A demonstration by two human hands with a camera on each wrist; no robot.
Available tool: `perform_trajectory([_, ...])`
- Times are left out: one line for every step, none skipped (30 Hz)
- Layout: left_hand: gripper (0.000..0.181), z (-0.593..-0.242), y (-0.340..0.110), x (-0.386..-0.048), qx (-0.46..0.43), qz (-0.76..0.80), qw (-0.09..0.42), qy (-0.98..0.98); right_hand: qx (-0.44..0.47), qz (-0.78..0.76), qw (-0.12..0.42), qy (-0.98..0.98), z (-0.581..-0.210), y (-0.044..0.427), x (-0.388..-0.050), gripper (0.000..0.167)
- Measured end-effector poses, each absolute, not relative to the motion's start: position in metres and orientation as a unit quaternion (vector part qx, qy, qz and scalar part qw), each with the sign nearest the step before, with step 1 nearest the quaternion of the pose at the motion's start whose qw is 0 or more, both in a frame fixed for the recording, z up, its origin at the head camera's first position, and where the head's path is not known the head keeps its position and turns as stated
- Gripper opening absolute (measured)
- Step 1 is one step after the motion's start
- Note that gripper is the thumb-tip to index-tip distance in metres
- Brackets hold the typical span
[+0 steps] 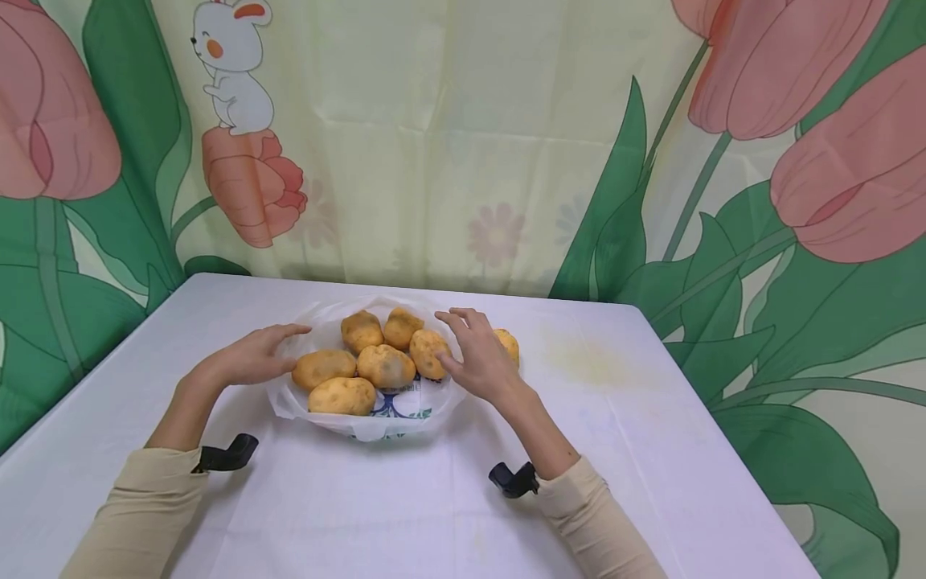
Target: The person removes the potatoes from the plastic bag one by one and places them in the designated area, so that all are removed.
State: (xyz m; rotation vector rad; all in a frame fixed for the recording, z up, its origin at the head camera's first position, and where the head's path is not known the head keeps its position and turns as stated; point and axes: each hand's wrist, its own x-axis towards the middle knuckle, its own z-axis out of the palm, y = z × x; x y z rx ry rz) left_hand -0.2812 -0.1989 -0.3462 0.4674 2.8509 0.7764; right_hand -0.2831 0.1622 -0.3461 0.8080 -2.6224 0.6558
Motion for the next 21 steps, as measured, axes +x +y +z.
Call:
perform_trajectory([0.064,-0.346,-0.2,-0.281,0.155,0.259,0.076,0.95,0.287,0.227,0.155,-0.918,-0.346,0.161,-0.283,0.058])
perform_trajectory([0.064,-0.346,-0.2,-0.281,0.155,0.259,0.077,0.95,0.29,0.225,0.151,-0.918,-0.346,0.159,-0.283,0.058])
perform_trajectory([0.064,-0.347,-0.2,-0.281,0.153,0.259,0.078,0.95,0.294,0.223,0.146,-0.918,-0.347,0.158,-0.284,0.059])
perform_trajectory([0.064,-0.347,-0.201,-0.281,0.153,0.259,0.078,0.95,0.297,0.222,0.142,-0.918,-0.347,0.157,-0.284,0.059])
perform_trajectory([0.064,-0.347,-0.201,-0.281,0.153,0.26,0.079,0.95,0.3,0.221,0.138,-0.918,-0.347,0.156,-0.284,0.059])
perform_trajectory([0.064,-0.348,-0.201,-0.281,0.152,0.261,0.08,0.95,0.304,0.22,0.134,-0.917,-0.347,0.155,-0.284,0.059])
perform_trajectory([0.064,-0.347,-0.201,-0.281,0.151,0.261,0.081,0.95,0.306,0.22,0.131,-0.917,-0.347,0.154,-0.284,0.059])
perform_trajectory([0.064,-0.347,-0.201,-0.281,0.15,0.261,0.081,0.95,0.308,0.221,0.127,-0.917,-0.348,0.153,-0.285,0.059])
perform_trajectory([0.064,-0.347,-0.201,-0.281,0.148,0.262,0.082,0.95,0.311,0.221,0.124,-0.916,-0.348,0.152,-0.286,0.059])
perform_trajectory([0.064,-0.347,-0.201,-0.282,0.146,0.264,0.084,0.95,0.314,0.22,0.121,-0.916,-0.348,0.152,-0.286,0.06])
perform_trajectory([0.063,-0.347,-0.2,-0.281,0.145,0.266,0.085,0.949,0.317,0.219,0.117,-0.915,-0.348,0.151,-0.287,0.06])
perform_trajectory([0.063,-0.347,-0.2,-0.282,0.145,0.268,0.086,0.949,0.319,0.217,0.111,-0.916,-0.348,0.15,-0.288,0.06])
perform_trajectory([0.063,-0.347,-0.2,-0.282,0.145,0.269,0.086,0.948,0.319,0.216,0.105,-0.917,-0.349,0.15,-0.289,0.061])
perform_trajectory([0.063,-0.347,-0.2,-0.282,0.144,0.27,0.087,0.948,0.321,0.215,0.098,-0.917,-0.349,0.149,-0.29,0.061])
perform_trajectory([0.063,-0.347,-0.2,-0.282,0.144,0.27,0.087,0.948,0.322,0.213,0.091,-0.918,-0.35,0.148,-0.291,0.061])
perform_trajectory([0.063,-0.347,-0.2,-0.282,0.144,0.271,0.088,0.948,0.324,0.211,0.084,-0.918,-0.35,0.147,-0.292,0.062])
perform_trajectory([0.063,-0.348,-0.2,-0.282,0.144,0.271,0.089,0.948,0.326,0.209,0.078,-0.918,-0.351,0.146,-0.293,0.062])
perform_trajectory([0.063,-0.349,-0.201,-0.282,0.143,0.27,0.09,0.948,0.328,0.207,0.073,-0.919,-0.352,0.145,-0.294,0.063])
perform_trajectory([0.063,-0.349,-0.201,-0.282,0.143,0.27,0.091,0.948,0.331,0.204,0.07,-0.919,-0.352,0.145,-0.295,0.063])
perform_trajectory([0.063,-0.35,-0.201,-0.282,0.143,0.27,0.093,0.948,0.335,0.201,0.067,-0.918,-0.353,0.144,-0.297,0.063])
perform_trajectory([0.063,-0.35,-0.201,-0.283,0.143,0.268,0.092,0.948,0.339,0.196,0.068,-0.918,-0.353,0.143,-0.298,0.063])
